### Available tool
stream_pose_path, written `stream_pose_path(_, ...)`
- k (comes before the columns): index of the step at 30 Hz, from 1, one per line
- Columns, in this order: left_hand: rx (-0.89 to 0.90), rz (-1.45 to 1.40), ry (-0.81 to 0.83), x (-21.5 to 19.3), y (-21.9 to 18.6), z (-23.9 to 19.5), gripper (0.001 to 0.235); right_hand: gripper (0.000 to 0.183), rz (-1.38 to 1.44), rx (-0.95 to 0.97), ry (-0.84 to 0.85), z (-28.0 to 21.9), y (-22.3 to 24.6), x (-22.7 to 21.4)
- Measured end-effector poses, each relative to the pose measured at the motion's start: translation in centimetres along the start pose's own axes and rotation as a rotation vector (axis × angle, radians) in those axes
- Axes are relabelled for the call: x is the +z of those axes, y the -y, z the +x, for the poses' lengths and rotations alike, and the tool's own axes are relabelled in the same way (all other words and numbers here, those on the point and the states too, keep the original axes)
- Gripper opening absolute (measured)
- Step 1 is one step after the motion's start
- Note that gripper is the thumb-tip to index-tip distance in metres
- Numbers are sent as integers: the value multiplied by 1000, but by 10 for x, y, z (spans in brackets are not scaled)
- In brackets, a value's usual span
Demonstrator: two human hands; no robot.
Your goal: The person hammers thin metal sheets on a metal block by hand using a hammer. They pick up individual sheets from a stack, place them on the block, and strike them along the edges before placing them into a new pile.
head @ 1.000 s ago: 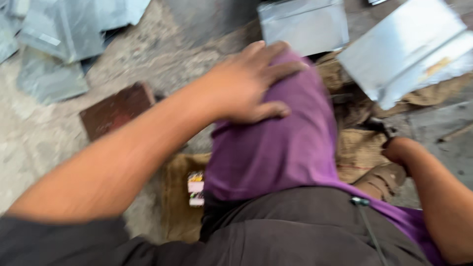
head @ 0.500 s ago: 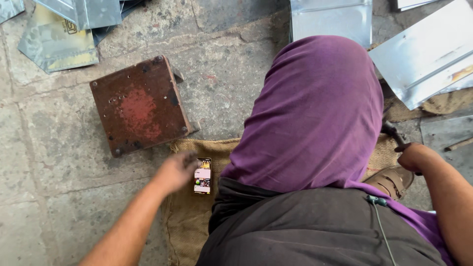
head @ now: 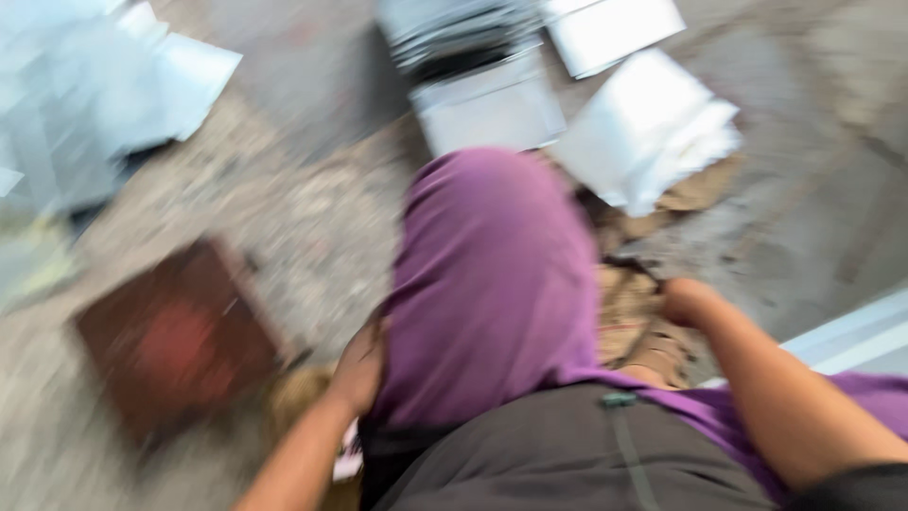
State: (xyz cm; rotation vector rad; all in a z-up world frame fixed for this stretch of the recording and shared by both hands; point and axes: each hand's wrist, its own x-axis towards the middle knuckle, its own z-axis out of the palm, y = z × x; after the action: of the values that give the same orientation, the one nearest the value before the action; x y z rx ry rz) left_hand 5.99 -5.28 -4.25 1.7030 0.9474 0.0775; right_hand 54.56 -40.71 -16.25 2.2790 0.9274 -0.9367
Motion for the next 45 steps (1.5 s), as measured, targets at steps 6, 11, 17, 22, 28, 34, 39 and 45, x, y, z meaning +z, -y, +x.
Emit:
stream_pose_path(6,164,-42,-115,-4,-63,10,73,57,152,107,66,-3,24,-2)
stream_pose_path(11,148,-37,-120,-19,-118,36,74,34,197,169,16,-13,50,-38)
stream_pose_path(17,79,-149,-269,-44,-33,126,54,37,216,265,126,-22,65,-89)
stream_pose_path(22,71,-34,-344,-50,33,193,32,35,233,254,177,15,70,-96)
stream_pose_path(28,209,-405,-334,-82,-59,214,18,28,337,195,128,52,85,-104)
stream_pose_path(34,621,-471,-261,-86,-253,157,15,25,421,188,189,51,69,-79)
stream_pose_path(39,754,-351,-7,-41,-372,104,17,24,548,176,252,40,48,-59)
stream_pose_path(45,690,49,194,60,-411,170,30,23,696,191,270,21,20,-35)
